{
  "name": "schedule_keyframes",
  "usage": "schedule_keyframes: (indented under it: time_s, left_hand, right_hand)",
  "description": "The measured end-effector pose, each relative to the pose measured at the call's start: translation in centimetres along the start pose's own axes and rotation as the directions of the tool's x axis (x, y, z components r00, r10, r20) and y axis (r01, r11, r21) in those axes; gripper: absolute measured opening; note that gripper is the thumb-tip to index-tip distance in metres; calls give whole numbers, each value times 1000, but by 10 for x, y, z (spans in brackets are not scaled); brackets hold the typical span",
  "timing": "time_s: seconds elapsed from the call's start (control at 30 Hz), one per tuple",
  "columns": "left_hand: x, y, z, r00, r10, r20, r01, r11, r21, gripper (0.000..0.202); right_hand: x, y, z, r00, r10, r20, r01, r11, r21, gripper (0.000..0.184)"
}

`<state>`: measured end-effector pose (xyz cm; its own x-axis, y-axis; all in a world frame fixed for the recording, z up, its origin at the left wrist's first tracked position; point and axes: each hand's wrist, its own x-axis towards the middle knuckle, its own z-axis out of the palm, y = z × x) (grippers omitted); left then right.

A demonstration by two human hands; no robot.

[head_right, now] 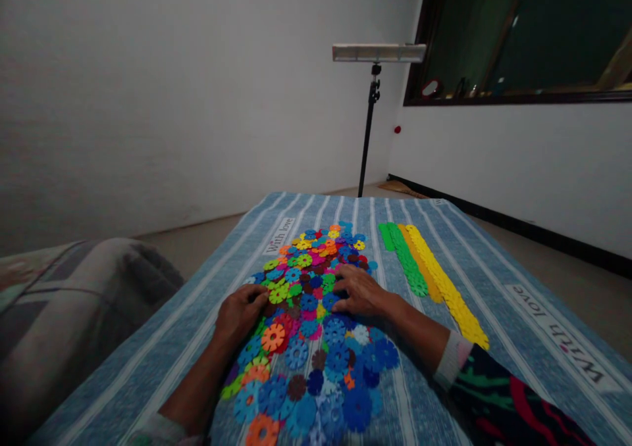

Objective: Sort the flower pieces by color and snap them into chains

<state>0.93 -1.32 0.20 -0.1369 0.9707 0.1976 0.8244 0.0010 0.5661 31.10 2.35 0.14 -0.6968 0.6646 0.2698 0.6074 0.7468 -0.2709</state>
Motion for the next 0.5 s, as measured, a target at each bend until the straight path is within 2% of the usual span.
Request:
schedule_keyframes:
  time_s: [0.13, 0.27, 0.37, 0.5]
  left_hand:
    - [0, 1, 0, 1000, 6, -5, -6, 1000, 4, 27]
    - [1, 0, 1, 999, 19, -25, -19, 1000, 1, 28]
    - [2, -1, 1, 999, 36, -29, -37, 999, -8, 28]
    - [2, -1, 1, 999, 24, -33, -24, 1000, -9, 27]
  right_hand:
    - [1, 4, -2, 997, 64, -39, -65, 998, -17, 15]
    - [18, 9, 2, 992, 112, -65, -120, 982, -145, 16]
    - [31, 12, 8, 990, 139, -25, -141, 966, -215, 12]
    - [39, 16, 9, 989, 142, 46, -128, 967, -220, 12]
